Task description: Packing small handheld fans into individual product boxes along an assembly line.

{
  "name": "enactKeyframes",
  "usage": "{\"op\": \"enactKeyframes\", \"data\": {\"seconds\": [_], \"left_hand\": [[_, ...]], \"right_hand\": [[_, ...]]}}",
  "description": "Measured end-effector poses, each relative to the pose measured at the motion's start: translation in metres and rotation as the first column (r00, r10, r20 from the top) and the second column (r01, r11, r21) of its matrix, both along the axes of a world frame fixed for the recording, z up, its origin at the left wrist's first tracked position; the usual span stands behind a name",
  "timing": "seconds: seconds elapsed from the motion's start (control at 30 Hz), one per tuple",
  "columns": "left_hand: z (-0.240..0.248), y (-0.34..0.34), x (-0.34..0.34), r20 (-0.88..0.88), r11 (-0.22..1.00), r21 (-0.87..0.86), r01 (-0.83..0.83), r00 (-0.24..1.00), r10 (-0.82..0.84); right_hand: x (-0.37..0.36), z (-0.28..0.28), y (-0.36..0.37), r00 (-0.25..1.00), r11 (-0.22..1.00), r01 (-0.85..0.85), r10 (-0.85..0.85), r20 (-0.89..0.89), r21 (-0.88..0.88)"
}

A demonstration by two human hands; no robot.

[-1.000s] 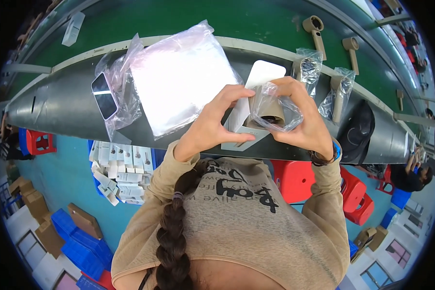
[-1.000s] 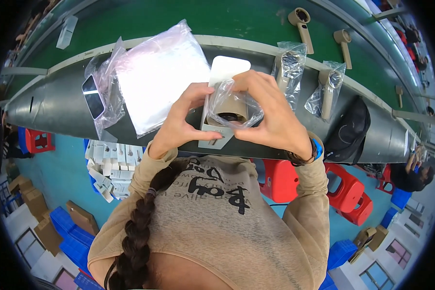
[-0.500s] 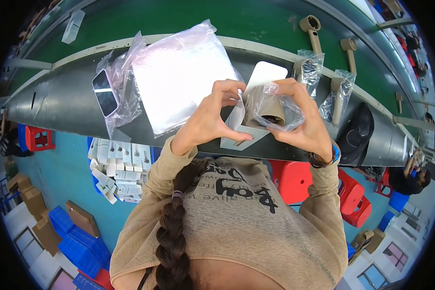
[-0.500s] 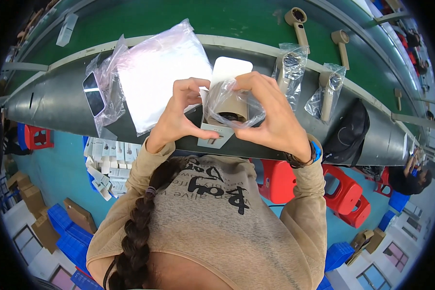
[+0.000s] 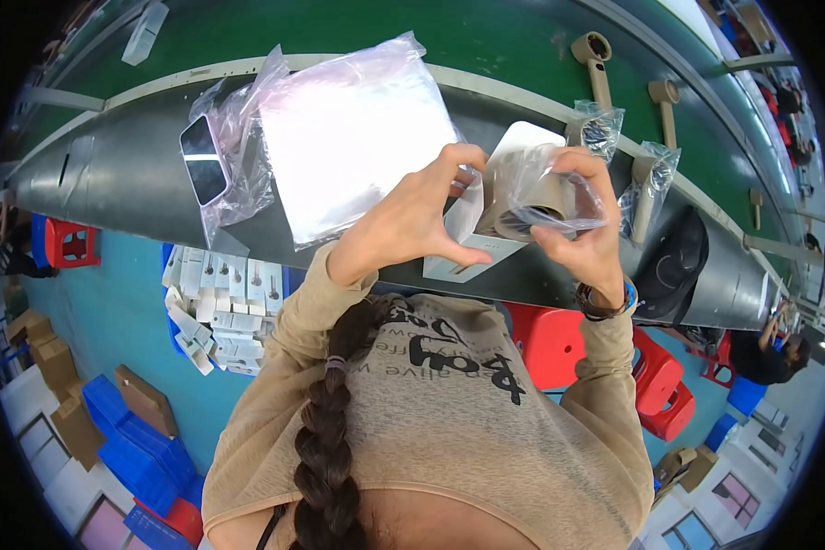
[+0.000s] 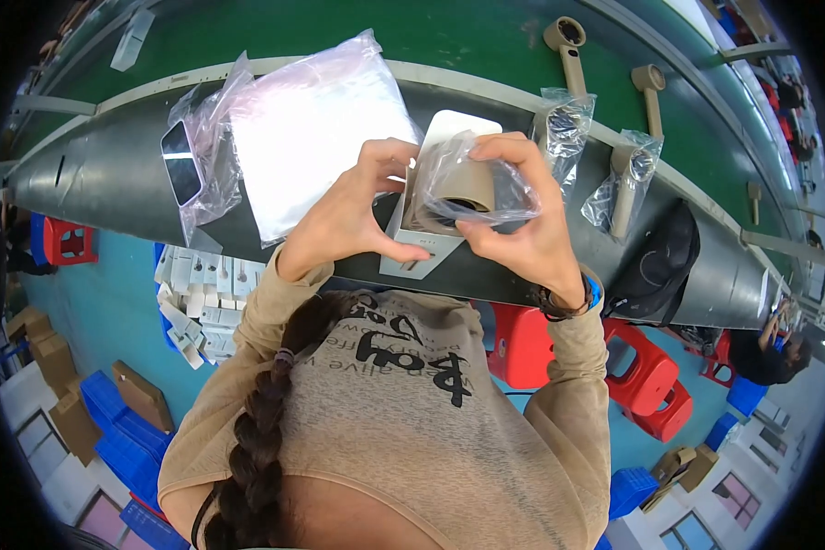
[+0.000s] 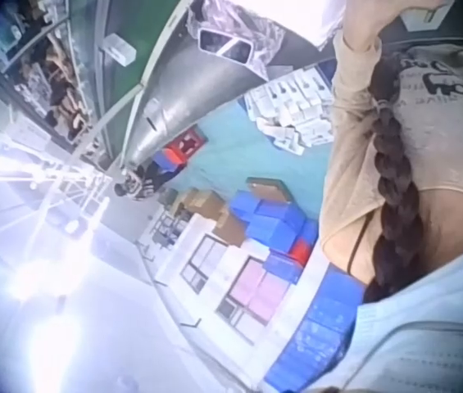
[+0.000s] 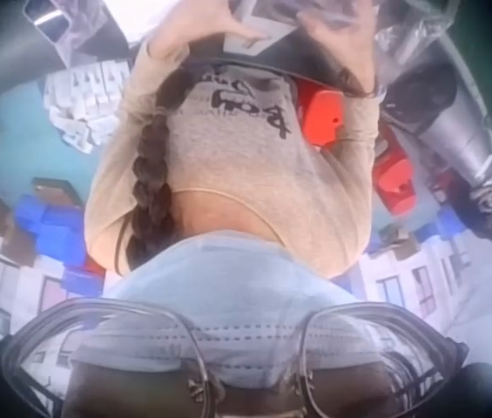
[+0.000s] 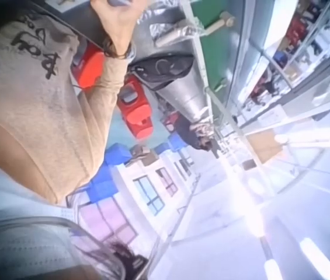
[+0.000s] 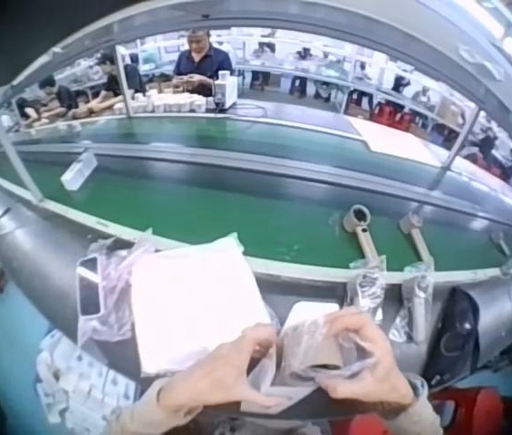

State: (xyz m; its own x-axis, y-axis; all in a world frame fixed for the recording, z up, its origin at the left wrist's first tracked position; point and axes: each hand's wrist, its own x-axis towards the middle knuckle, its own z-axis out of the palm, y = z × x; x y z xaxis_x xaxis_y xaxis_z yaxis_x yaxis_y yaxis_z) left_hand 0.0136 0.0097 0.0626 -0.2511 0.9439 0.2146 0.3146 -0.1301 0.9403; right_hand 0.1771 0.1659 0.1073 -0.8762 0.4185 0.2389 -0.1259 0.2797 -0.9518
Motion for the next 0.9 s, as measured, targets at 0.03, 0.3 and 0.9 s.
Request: {"op": "enactKeyframes", "data": {"seconds": [0.03, 0.3, 0.9], "left_hand": [[-0.002, 0.0, 0.0, 0.02, 1.0, 0.015, -0.012, 1.0, 0.012], [-0.006, -0.001, -0.001, 0.061, 0.998, 0.045, -0.033, 0.998, 0.031], [-0.017, -0.006, 0.007, 0.106, 0.985, 0.168, -0.033, 0.994, 0.015]], "right_hand": [[0.0, 0.001, 0.001, 1.0, 0.995, -0.017, 0.015, 0.02, 0.1], [-0.005, 0.01, -0.002, 0.977, 0.817, -0.156, 0.046, 0.207, 0.556], [0.017, -0.009, -0.036, 0.963, 0.376, 0.263, -0.161, -0.217, 0.889]]}}
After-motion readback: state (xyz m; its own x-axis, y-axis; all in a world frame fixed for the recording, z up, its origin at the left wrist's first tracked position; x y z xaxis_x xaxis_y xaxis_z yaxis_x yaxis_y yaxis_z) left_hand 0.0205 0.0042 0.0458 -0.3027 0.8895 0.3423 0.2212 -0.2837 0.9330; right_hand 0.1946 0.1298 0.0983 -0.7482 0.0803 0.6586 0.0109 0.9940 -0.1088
